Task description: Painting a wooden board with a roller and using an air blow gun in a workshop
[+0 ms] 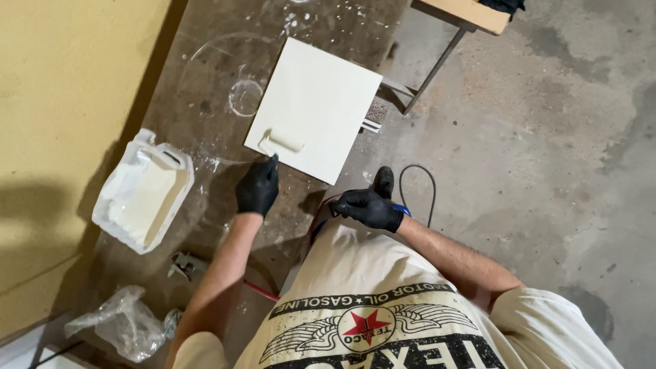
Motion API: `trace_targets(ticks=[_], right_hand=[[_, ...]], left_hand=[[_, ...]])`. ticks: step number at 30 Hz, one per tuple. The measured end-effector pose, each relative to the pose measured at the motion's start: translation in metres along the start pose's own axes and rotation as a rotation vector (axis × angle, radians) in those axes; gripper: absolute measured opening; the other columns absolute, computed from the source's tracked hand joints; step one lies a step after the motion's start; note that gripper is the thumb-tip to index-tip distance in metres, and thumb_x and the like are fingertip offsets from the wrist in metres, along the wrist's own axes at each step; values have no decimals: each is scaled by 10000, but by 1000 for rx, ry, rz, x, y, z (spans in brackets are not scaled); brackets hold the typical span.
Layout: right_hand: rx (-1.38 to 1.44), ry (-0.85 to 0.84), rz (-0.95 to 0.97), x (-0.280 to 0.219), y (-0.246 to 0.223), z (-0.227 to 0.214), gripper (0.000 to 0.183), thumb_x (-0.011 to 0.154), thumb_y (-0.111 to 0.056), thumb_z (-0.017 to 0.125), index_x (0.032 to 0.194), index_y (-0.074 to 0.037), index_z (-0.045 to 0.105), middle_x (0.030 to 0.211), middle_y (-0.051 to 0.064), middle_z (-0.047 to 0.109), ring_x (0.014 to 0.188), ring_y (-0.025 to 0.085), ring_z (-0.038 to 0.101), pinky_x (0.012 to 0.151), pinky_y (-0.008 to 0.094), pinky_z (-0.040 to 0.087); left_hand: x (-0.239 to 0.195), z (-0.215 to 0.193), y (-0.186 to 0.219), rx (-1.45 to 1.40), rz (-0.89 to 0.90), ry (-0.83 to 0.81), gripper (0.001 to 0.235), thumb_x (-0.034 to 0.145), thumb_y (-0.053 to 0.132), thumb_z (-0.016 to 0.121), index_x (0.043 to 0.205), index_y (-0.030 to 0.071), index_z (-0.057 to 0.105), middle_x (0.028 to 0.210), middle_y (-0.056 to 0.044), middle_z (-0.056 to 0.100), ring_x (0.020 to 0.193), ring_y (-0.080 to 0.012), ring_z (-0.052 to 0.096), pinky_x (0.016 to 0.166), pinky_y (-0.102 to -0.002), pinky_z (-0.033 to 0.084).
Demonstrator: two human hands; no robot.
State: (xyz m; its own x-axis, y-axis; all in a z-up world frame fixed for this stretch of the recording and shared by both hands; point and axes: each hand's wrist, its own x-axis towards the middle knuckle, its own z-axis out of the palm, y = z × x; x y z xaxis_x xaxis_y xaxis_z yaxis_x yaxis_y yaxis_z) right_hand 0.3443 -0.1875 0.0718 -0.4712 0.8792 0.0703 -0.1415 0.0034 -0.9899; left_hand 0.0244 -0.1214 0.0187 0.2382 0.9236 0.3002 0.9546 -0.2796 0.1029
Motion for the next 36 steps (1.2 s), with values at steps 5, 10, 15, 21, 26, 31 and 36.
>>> trace_targets(ticks=[5, 10, 15, 21, 26, 31, 36], right_hand=[[63, -49, 97, -1, 11, 5, 220, 1012, -122, 665, 824, -50, 753, 682, 74, 680, 594, 152, 661, 626, 289, 553], [161, -27, 190, -9, 20, 5, 181, 1022, -73, 626, 886, -15, 731, 657, 86, 687, 544, 156, 662, 554, 271, 551], [49, -1, 129, -19, 10, -3, 249, 1025, -111, 634, 812, -26, 732, 641, 82, 662, 567, 182, 629, 627, 303, 542], [8, 72, 78, -21, -3, -18, 265, 1017, -114, 644, 773, -57, 730, 636, 42, 634, 586, 161, 571, 649, 287, 522], [19, 120, 28, -26, -4, -32, 271, 1035, -106, 617, 785, -64, 713, 644, 29, 595, 621, 145, 547, 695, 281, 498], [-20, 118, 41, -28, -2, -38, 260, 1025, -108, 629, 787, -61, 724, 627, 43, 608, 610, 169, 562, 703, 302, 512], [-14, 87, 57, -28, 10, -32, 245, 1008, -128, 663, 778, -73, 730, 624, 32, 617, 618, 160, 570, 719, 297, 514]], left_hand=[[-38, -55, -1, -83, -180, -155, 249, 998, 386, 592, 1223, 397, 699, 834, -30, 668, 801, -274, 721, 662, -455, 630], [-35, -64, 22, -104, -154, -161, 227, 1005, 395, 588, 1192, 377, 716, 821, -27, 665, 807, -270, 728, 656, -440, 629], [-8, -17, 36, 33, -34, -80, 218, 1009, 376, 576, 1170, 370, 722, 810, -3, 677, 789, -201, 736, 640, -357, 623], [112, 55, 69, -77, -122, -280, 347, 1035, 390, 476, 1312, 355, 682, 930, -54, 718, 881, -269, 750, 728, -462, 635], [196, 114, 87, -154, -136, -168, 320, 1001, 404, 517, 1274, 431, 682, 1032, 30, 728, 986, -204, 737, 831, -418, 622], [181, 114, 81, -116, -89, -99, 309, 999, 398, 532, 1262, 416, 691, 988, 39, 717, 935, -191, 737, 782, -390, 630], [86, 51, 59, -86, -82, -116, 320, 1008, 379, 539, 1289, 377, 693, 897, -25, 707, 862, -250, 742, 699, -449, 640]])
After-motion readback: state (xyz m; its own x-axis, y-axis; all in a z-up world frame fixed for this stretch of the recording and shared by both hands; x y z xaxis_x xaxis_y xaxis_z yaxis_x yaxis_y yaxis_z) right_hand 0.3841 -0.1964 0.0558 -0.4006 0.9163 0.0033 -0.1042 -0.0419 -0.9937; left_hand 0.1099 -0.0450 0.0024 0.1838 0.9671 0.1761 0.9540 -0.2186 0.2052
